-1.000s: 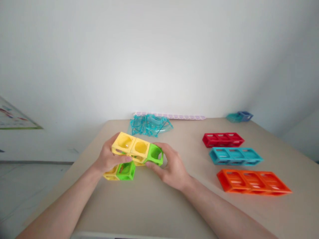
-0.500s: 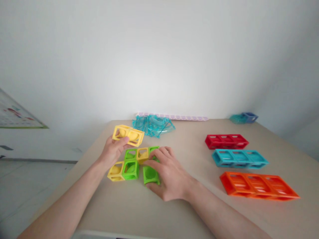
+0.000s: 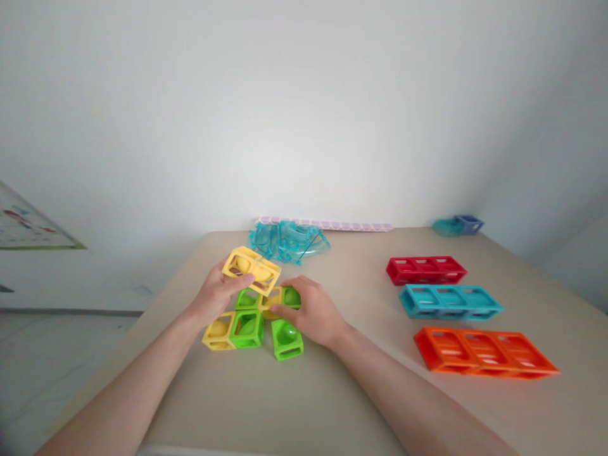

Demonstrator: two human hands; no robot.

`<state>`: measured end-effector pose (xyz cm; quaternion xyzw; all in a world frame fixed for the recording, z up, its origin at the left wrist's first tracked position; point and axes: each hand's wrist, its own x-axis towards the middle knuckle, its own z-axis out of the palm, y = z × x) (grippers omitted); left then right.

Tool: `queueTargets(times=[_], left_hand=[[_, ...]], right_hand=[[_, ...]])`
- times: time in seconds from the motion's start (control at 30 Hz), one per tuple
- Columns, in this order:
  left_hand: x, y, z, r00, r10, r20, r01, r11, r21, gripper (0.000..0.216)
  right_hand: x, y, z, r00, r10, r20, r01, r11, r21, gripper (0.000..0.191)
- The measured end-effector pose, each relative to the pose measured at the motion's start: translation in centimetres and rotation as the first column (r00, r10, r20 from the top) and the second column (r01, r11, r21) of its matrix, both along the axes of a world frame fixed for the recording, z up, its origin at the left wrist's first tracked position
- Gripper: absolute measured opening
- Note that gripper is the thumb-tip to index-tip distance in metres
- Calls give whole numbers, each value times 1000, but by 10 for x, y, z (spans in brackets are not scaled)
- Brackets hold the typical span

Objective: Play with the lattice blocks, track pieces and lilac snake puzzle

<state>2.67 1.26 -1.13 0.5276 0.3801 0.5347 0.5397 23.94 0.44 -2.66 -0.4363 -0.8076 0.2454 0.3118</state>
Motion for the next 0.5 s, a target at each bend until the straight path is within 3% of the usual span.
queueTargets(times=[0.2, 0.5], left_hand=[[1, 1, 2, 999, 46, 8, -46, 999, -5, 38], [1, 4, 2, 996, 91, 3, -91, 994, -53, 39]], right_hand=[[1, -4, 2, 1000, -14, 16, 13, 998, 65, 39], [5, -9, 4, 1000, 17, -18, -11, 955, 296, 35]])
